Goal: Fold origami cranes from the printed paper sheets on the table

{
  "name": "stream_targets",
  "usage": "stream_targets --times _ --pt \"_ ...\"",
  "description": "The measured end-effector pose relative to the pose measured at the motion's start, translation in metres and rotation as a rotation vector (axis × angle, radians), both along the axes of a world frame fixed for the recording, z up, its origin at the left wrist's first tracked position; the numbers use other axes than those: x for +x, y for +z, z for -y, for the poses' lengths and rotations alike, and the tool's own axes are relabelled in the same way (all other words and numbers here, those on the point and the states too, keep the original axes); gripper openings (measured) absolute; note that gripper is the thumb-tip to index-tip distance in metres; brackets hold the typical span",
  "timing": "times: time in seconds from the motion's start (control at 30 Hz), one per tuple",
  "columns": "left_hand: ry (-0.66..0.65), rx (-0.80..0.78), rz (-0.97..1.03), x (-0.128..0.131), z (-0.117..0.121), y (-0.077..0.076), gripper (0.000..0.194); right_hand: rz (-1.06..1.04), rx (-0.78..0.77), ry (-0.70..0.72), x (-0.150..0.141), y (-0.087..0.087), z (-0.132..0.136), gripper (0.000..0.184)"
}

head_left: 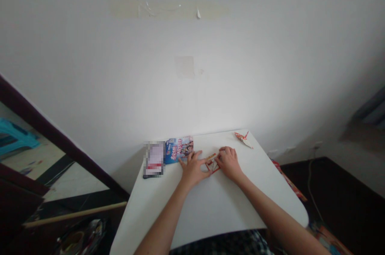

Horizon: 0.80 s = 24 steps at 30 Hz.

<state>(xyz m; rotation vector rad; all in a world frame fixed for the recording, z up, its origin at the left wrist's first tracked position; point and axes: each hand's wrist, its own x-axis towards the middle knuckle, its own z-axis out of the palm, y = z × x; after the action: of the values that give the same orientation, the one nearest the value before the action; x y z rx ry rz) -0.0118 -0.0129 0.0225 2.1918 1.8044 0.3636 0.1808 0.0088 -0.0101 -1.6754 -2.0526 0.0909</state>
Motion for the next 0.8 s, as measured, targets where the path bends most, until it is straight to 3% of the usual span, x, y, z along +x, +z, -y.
stream_targets --times 0.43,0.8 --pt "0.029 0.113 0.033 0.017 0.007 -0.012 0.045 0.011 0.021 -0.058 -0.002 -0.001 -0.005 0.012" --pt "0.024 0.080 -0.033 0.015 0.008 -0.006 0.048 0.022 -0.012 -0.086 -0.005 0.004 -0.003 0.016"
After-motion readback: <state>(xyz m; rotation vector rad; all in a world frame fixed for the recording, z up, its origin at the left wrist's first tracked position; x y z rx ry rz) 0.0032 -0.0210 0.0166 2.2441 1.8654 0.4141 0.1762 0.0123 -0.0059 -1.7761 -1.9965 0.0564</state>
